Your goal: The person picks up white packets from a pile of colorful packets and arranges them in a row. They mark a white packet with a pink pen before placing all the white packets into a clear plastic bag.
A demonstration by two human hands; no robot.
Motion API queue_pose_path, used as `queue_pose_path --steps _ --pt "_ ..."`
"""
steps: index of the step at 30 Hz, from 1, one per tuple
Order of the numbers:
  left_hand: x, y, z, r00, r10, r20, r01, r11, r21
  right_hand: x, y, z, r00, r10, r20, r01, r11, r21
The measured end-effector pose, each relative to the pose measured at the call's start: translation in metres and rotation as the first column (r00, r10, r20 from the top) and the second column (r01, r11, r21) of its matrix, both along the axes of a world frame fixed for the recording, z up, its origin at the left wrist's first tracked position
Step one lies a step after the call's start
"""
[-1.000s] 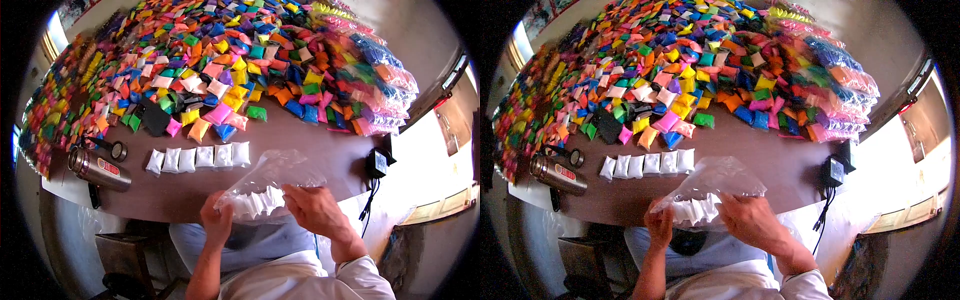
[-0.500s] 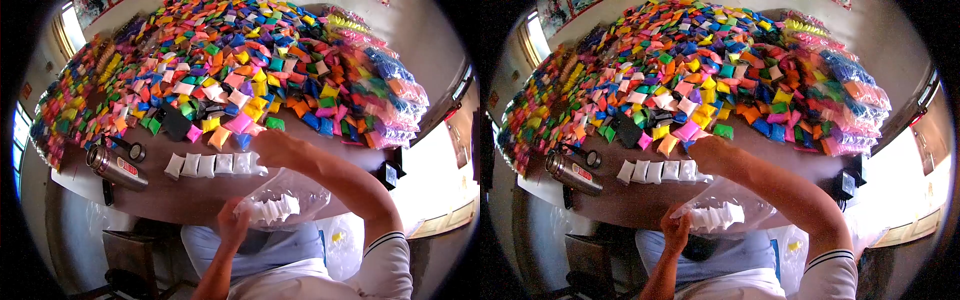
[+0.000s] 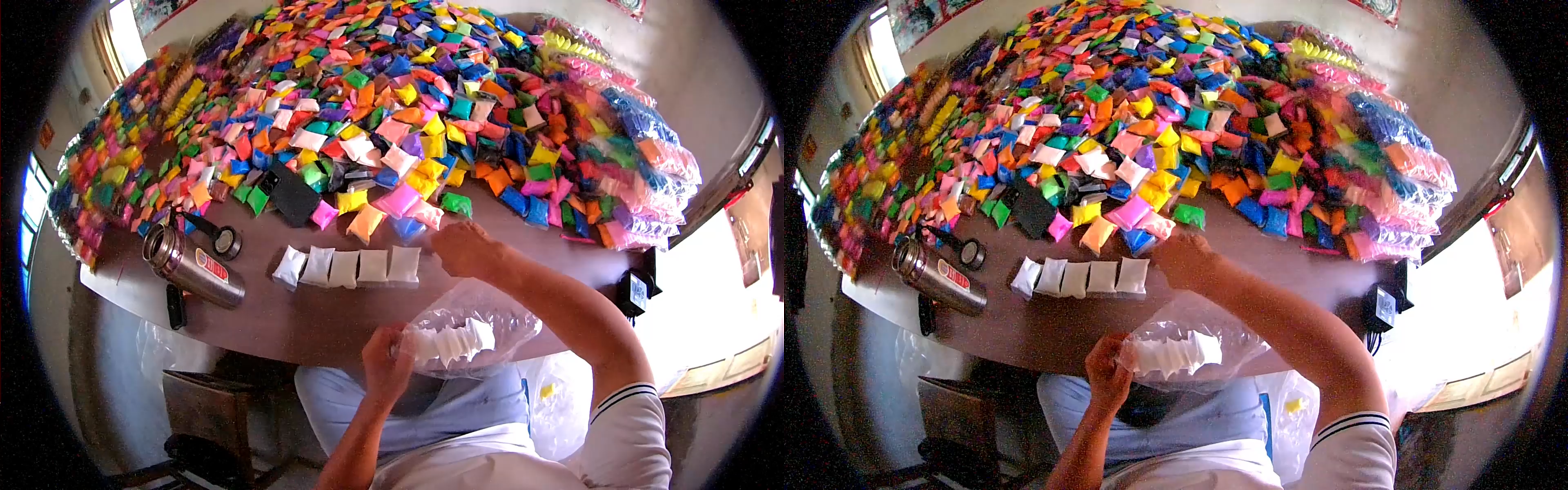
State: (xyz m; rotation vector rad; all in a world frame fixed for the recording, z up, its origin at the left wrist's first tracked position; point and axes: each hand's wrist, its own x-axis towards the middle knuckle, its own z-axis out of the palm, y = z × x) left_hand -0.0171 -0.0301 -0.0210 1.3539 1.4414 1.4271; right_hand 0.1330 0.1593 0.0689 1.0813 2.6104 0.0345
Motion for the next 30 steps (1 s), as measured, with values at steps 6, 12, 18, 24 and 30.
queue_pose_path --steps 6,12,18,24,30 --pt "0.002 -0.001 0.006 0.999 0.027 -0.03 -0.027 1.0 0.006 -0.02 0.001 -0.001 0.947 0.091 -0.309 -0.049 0.989 0.139" --pt "0.001 0.001 0.001 1.0 0.023 0.007 -0.024 0.999 0.036 -0.048 -0.013 -0.024 0.945 0.141 -0.294 -0.092 0.981 0.172" --pt "0.004 0.0 0.011 1.0 0.022 -0.006 -0.022 1.0 0.016 -0.05 -0.01 -0.028 0.981 0.121 -0.153 -0.111 0.991 0.073" --pt "0.001 0.0 0.003 0.998 0.031 -0.052 -0.031 1.0 0.008 -0.014 -0.017 0.044 0.886 -0.031 -0.462 0.057 0.998 0.041" --pt "0.004 0.003 -0.003 1.0 0.031 -0.001 -0.031 0.997 0.065 0.056 -0.112 0.11 0.417 -0.28 -0.865 -0.02 0.948 -0.316"
